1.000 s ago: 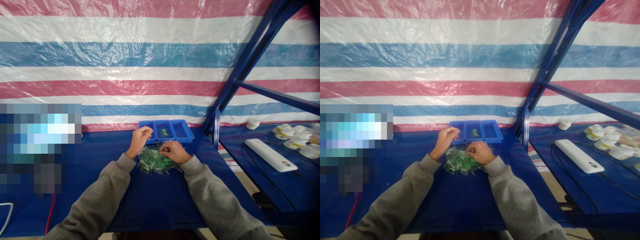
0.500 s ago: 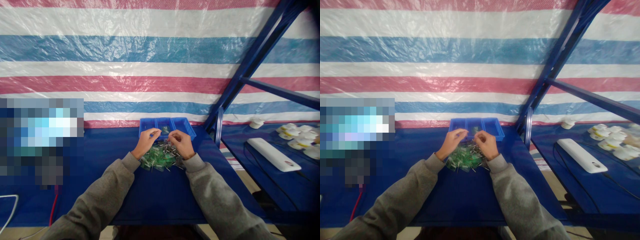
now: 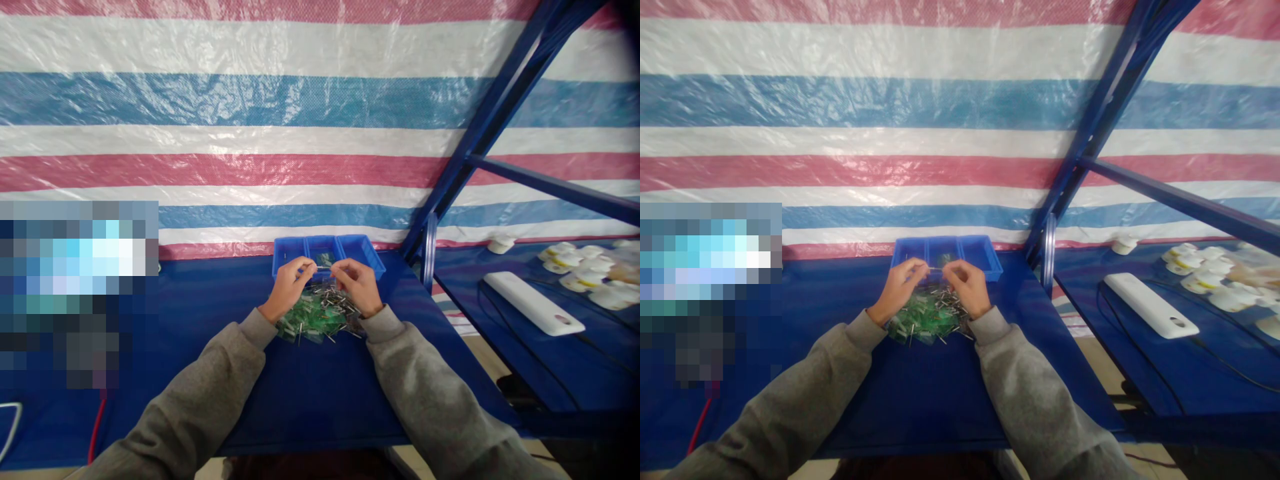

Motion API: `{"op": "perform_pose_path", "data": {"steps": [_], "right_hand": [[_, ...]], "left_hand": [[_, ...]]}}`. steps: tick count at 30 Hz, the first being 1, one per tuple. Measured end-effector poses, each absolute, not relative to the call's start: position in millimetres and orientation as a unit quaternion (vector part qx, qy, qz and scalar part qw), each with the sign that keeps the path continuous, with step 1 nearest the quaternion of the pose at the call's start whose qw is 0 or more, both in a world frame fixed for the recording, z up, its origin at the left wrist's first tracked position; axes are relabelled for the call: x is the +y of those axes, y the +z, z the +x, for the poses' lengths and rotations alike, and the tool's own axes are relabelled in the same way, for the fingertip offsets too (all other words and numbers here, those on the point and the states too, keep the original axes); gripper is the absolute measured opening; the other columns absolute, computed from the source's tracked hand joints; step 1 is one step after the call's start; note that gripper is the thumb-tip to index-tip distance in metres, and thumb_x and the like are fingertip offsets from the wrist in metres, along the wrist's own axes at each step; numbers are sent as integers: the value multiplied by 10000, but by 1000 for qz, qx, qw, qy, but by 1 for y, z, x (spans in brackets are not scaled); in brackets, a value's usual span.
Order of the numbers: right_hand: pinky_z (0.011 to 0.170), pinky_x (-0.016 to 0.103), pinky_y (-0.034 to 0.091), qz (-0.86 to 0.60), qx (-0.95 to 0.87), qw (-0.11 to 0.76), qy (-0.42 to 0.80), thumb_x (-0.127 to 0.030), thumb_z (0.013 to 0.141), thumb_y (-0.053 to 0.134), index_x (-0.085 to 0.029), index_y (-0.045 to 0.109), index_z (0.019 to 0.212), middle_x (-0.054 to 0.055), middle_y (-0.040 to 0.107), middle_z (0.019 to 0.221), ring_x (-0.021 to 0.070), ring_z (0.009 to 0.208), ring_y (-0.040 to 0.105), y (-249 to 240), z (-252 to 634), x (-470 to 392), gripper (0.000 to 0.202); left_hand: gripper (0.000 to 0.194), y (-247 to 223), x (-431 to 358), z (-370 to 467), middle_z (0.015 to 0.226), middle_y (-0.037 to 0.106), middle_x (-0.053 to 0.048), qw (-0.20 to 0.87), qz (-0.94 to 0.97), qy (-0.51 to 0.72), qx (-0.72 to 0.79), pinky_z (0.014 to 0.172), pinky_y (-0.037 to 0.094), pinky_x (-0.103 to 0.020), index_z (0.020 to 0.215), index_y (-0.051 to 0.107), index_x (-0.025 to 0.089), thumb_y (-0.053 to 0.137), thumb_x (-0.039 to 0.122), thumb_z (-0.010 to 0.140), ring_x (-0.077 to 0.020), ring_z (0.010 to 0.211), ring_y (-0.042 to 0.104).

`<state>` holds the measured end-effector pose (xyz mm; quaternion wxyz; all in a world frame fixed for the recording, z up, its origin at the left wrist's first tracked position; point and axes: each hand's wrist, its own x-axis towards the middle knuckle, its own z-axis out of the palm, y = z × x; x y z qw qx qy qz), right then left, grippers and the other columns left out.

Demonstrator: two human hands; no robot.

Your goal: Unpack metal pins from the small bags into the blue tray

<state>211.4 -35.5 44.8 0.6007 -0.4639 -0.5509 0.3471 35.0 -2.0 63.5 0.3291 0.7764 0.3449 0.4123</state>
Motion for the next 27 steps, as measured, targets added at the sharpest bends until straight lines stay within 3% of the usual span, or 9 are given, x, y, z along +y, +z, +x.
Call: {"op": "perform_pose_path", "data": {"steps": [5,14,17,23,27], "right_hand": [[474,234,396,-496,-573,580,298,-458,762,626,-164,639,760,0,607,636,96,477,469,36,213,-33,295],[553,250,445,-481,-635,556,238,-428,813,585,-181,658,820,31,666,788,126,583,546,35,211,-35,258],[558,250,443,-489,-638,552,220,-425,829,567,-177,646,799,34,662,785,129,589,545,34,210,-35,261],[532,240,410,-517,-633,546,182,-438,859,524,-169,633,772,17,622,663,122,546,511,36,211,-35,303],[528,238,403,-520,-638,538,181,-436,872,505,-173,624,727,5,588,605,121,532,499,36,211,-36,323]], "left_hand": [[291,66,-7,37,799,622,-23,329,787,398,338,675,440,-231,900,589,167,453,424,894,-141,739,571],[449,72,-10,35,563,524,10,307,801,378,348,619,378,-231,598,500,160,351,413,938,-106,559,502],[456,70,-9,36,573,544,3,323,795,378,348,624,393,-232,609,523,159,347,424,936,-111,568,517],[285,68,-8,37,781,634,-17,322,793,402,326,652,425,-227,864,616,163,505,425,869,-138,724,577],[315,70,-9,37,729,630,-12,299,809,390,322,641,403,-227,777,625,154,483,414,883,-128,678,558]]}}
